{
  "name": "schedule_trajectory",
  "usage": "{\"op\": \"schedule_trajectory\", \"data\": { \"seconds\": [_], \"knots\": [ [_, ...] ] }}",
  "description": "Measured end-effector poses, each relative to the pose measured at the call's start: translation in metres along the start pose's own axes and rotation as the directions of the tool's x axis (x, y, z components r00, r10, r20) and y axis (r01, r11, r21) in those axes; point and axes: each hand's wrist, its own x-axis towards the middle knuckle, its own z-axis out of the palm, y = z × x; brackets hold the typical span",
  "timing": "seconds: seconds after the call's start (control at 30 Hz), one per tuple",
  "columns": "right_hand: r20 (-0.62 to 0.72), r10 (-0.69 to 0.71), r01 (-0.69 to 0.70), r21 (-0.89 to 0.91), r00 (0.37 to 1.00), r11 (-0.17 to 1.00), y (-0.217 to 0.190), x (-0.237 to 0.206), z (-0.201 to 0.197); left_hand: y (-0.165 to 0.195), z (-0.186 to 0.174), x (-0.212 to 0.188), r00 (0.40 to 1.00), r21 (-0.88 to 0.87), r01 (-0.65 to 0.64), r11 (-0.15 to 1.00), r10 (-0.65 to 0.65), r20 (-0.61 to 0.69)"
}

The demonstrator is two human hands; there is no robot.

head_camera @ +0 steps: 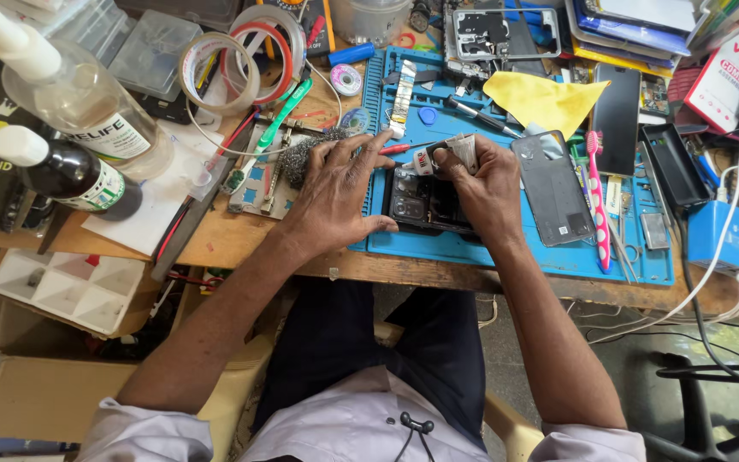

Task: The person pries open the back cover of a smartphone on a repair mat using a metal pry tool, working around the edges of the opened device. They then apply adhesive from a small bottle onto the phone and wipe the device with a cloth.

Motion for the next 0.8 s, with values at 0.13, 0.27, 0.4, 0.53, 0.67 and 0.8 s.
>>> {"op": "schedule_trajectory", "data": {
  "seconds": [0.13,0.27,0.4,0.53,0.67,0.8],
  "knots": [
    [-0.012,-0.007,0.007,-0.019,1.0,1.0,0.0006,-0.001,0.004,-0.0044,0.0028,0.0018,1.0,-0.028,-0.003,1.0,0.003,-0.008],
    [-0.002,-0.003,0.003,-0.007,1.0,1.0,-0.0009,-0.0014,0.0069,-0.006,0.0034,-0.0007,0.999,-0.018,-0.025,1.0,0.025,-0.033],
    [-0.007,0.021,-0.021,0.021,1.0,1.0,-0.0013,-0.0024,0.0073,-0.0048,0.0024,-0.0003,0.999,-0.021,-0.022,1.0,0.022,-0.03],
    [0.0,0.02,-0.02,0.01,1.0,1.0,-0.0014,-0.0016,0.0066,-0.0028,0.001,-0.0006,0.998,-0.028,-0.046,0.999,0.045,-0.041],
    [-0.002,0.028,-0.028,-0.013,1.0,1.0,-0.0019,-0.001,0.007,-0.0032,0.0015,-0.0007,0.999,-0.031,-0.039,0.999,0.038,-0.036],
    [-0.011,0.025,-0.025,-0.025,1.0,0.999,-0.0017,-0.0013,0.009,-0.0053,0.0034,-0.0009,0.999,-0.027,-0.038,0.999,0.038,-0.027]
  ]
}}
